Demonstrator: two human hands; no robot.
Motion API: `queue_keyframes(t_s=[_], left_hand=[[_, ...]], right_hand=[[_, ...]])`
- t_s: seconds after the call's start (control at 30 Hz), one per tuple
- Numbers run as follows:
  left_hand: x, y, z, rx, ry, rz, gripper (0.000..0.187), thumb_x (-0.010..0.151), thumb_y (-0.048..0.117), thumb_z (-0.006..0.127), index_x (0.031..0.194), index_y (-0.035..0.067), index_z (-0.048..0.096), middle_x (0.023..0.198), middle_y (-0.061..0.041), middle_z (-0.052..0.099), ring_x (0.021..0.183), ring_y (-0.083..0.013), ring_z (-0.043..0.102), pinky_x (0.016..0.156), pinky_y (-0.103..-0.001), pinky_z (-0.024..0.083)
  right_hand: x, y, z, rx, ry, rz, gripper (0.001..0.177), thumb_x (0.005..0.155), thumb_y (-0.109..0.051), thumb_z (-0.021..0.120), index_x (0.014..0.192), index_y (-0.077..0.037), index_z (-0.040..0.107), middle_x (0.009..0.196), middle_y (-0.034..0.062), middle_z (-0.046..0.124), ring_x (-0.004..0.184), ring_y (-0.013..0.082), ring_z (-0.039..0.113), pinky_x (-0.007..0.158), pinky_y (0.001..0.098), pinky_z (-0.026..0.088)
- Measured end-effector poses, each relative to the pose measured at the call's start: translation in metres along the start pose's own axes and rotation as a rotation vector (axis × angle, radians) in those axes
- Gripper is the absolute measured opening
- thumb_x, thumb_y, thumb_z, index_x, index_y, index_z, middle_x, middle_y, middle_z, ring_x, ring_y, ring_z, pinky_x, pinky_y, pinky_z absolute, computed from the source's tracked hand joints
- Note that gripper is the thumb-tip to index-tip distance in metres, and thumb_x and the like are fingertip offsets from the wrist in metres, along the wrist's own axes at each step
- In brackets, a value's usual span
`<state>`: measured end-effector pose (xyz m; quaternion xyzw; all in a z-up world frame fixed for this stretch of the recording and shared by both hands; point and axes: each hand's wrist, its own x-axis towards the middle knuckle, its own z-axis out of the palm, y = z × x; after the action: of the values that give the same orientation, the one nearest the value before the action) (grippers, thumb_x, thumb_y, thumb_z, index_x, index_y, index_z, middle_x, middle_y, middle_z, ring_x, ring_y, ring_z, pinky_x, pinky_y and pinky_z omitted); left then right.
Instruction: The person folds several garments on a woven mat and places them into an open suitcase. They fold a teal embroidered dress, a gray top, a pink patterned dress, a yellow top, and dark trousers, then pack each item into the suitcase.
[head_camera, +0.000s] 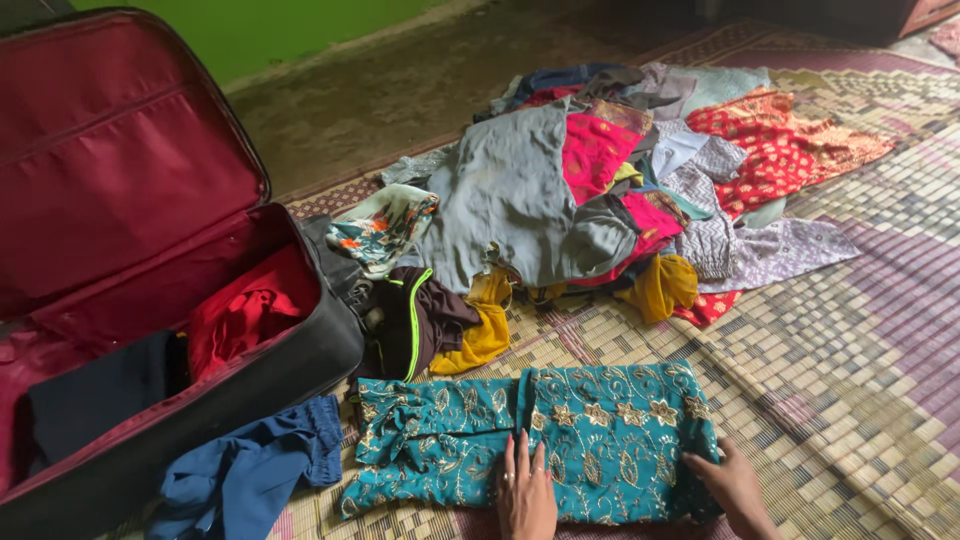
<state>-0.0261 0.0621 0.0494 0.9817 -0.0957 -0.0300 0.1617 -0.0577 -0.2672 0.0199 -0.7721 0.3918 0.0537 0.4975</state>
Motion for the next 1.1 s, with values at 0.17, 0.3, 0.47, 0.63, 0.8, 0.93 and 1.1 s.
queue_keyframes(t_s=[0.17,0.3,0.47,0.63,0.8,0.93,1.1], left_hand=[[-0.006,-0.015,-0.011,-0.151,0.015,0.026,0.051,0.102,0.028,0.055,0.150,0.015,0.047,0.168,-0.007,0.015,0.155,-0.0285,0.009,0.123,-0.052,0.017],[-0.001,-0.037,-0.027,-0.312,-0.112,-0.056,0.044,0.103,0.032,0.055,0.145,0.019,0.052,0.166,-0.003,0.032,0.156,-0.0247,0.021,0.125,-0.048,0.022],[-0.009,-0.086,-0.055,-0.713,0.001,-0.023,0.056,0.094,0.030,0.065,0.146,0.019,0.048,0.133,-0.008,0.071,0.124,-0.0266,0.066,0.108,-0.041,0.048],[-0.010,-0.161,-0.097,-0.688,-0.077,0.074,0.053,0.097,0.029,0.062,0.147,0.017,0.052,0.119,-0.011,0.075,0.110,-0.0287,0.072,0.094,-0.041,0.055],[0.007,-0.242,-0.108,-1.465,-0.017,-0.572,0.057,0.096,0.046,0.055,0.142,0.013,0.057,0.112,-0.013,0.079,0.097,-0.0300,0.073,0.085,-0.045,0.055],[0.013,-0.280,-0.081,-1.265,0.135,-0.826,0.066,0.101,0.059,0.056,0.130,0.000,0.068,0.114,-0.018,0.077,0.104,-0.0306,0.072,0.091,-0.044,0.054],[0.021,-0.284,-0.055,-0.696,0.339,-0.635,0.050,0.091,0.031,0.068,0.136,0.011,0.058,0.125,-0.015,0.069,0.116,-0.0341,0.067,0.096,-0.044,0.052]], right_hand=[[-0.022,-0.026,-0.028,0.720,-0.201,0.016,0.045,0.090,-0.010,0.067,0.134,-0.005,0.061,0.104,0.0137,0.075,0.079,0.0241,0.073,0.065,0.0393,0.061],[-0.072,-0.073,-0.021,0.747,-0.272,-0.080,0.043,0.091,-0.012,0.066,0.133,-0.002,0.062,0.099,0.0127,0.075,0.073,0.0203,0.071,0.061,0.0352,0.059],[-0.145,-0.148,0.055,0.834,-0.372,-0.233,0.048,0.091,-0.013,0.066,0.138,-0.006,0.061,0.092,0.0084,0.073,0.067,0.0149,0.066,0.054,0.0320,0.055],[-0.206,-0.229,0.137,0.864,-0.493,-0.306,0.060,0.090,-0.012,0.068,0.148,-0.017,0.054,0.090,0.0061,0.068,0.069,0.0134,0.063,0.054,0.0307,0.053],[-0.245,-0.256,0.257,0.366,-0.508,-0.447,0.063,0.090,-0.018,0.072,0.150,-0.016,0.053,0.098,0.0064,0.074,0.081,0.0140,0.064,0.073,0.0335,0.054],[-0.252,-0.220,0.331,0.055,-0.812,-0.700,0.058,0.097,-0.021,0.069,0.149,-0.012,0.047,0.118,0.0071,0.066,0.100,0.0144,0.067,0.086,0.0332,0.056],[-0.204,-0.186,0.347,-0.171,-0.667,-0.700,0.052,0.089,-0.008,0.065,0.141,-0.012,0.057,0.129,0.0080,0.071,0.101,0.0204,0.077,0.088,0.0333,0.062]])
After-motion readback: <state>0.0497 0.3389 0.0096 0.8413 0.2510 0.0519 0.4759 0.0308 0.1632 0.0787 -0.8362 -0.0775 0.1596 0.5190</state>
